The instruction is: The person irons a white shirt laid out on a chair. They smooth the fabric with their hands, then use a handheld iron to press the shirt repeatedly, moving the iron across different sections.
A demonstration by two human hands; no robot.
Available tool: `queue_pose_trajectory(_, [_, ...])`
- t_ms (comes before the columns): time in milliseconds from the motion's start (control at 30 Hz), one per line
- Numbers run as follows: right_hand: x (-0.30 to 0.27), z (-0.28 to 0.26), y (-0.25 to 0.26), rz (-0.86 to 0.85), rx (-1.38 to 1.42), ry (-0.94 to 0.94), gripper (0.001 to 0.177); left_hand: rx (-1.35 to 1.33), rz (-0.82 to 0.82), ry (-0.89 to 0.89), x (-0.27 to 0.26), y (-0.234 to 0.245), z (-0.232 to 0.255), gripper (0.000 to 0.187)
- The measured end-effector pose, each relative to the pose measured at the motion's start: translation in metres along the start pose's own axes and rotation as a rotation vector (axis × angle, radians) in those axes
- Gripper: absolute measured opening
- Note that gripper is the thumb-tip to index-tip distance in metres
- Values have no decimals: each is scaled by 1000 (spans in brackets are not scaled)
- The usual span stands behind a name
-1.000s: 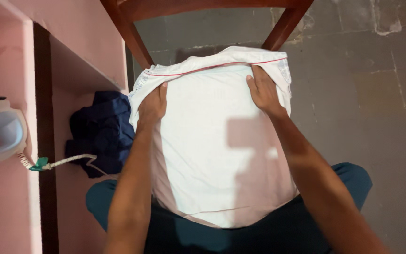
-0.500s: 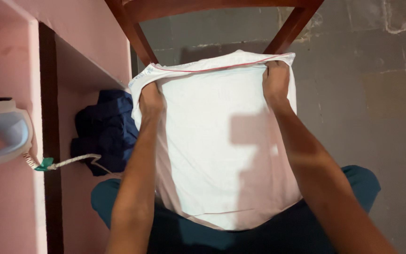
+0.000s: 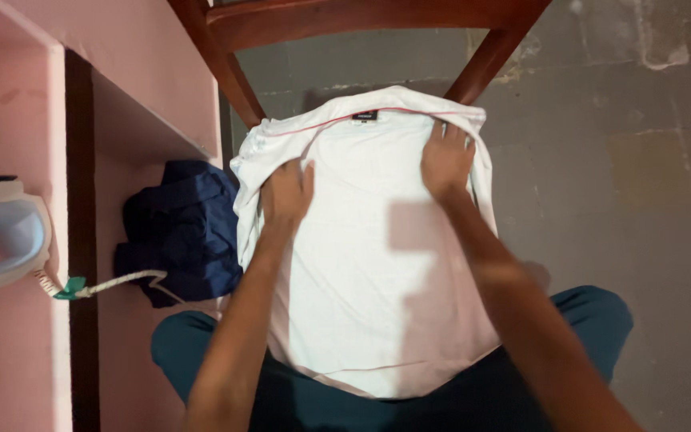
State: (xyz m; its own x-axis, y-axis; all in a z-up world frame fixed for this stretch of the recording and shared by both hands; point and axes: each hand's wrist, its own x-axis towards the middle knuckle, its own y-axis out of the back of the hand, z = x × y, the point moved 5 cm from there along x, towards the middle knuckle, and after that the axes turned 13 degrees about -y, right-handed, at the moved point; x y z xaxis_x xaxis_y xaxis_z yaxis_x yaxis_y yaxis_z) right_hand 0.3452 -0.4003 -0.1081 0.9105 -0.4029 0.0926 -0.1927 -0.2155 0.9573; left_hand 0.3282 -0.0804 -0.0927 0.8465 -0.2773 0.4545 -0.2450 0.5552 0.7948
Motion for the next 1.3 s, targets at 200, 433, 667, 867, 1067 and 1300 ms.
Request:
queue_pose_trajectory(200, [-53,3,-4,-25,121,65,65,-71,-130,46,4,-9,6,60])
queue_pose_trajectory(433, [-49,4,-5,-54,129,49,62,96,-32,-45,-4,-14,33,59])
queue_pose_trajectory(667, [-103,-9,19,-67,75,109,67,5,-390,-121,-16,-12,93,74])
queue_pose_trajectory(867, [-105,-9,17,-65,118,126,68,-46,-273,-122,-19,-8,88,68])
queue_pose_trajectory(1067, [-115,-16,33,44,221,179,53,-441,138,105,-13,37,80,36])
queue_pose_trajectory(1300, [-129,-32,85,120,523,219,44,49,735,290,-47,185,38,12])
